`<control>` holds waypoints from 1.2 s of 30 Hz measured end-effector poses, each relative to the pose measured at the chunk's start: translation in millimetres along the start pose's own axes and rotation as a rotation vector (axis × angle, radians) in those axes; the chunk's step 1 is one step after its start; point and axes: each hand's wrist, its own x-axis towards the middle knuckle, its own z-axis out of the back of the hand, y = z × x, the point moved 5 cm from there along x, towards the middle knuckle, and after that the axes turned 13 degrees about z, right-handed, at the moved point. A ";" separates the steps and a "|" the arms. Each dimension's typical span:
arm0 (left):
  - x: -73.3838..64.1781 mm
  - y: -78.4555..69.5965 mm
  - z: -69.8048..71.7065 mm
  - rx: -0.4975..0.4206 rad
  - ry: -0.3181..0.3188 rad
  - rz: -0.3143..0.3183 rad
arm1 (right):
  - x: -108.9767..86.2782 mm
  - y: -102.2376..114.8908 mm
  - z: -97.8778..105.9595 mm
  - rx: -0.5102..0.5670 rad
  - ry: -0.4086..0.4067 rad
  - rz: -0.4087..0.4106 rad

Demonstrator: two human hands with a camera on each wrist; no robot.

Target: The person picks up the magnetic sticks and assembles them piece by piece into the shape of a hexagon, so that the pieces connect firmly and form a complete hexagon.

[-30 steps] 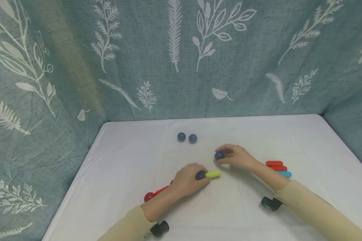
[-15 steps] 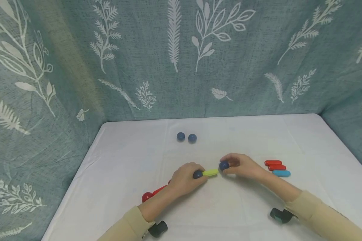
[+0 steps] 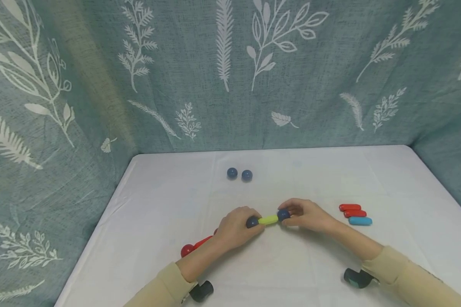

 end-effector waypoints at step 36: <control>17.6 -23.5 -19.5 0.020 0.113 -0.006 | -69.9 -21.9 115.6 -0.479 -0.174 -0.056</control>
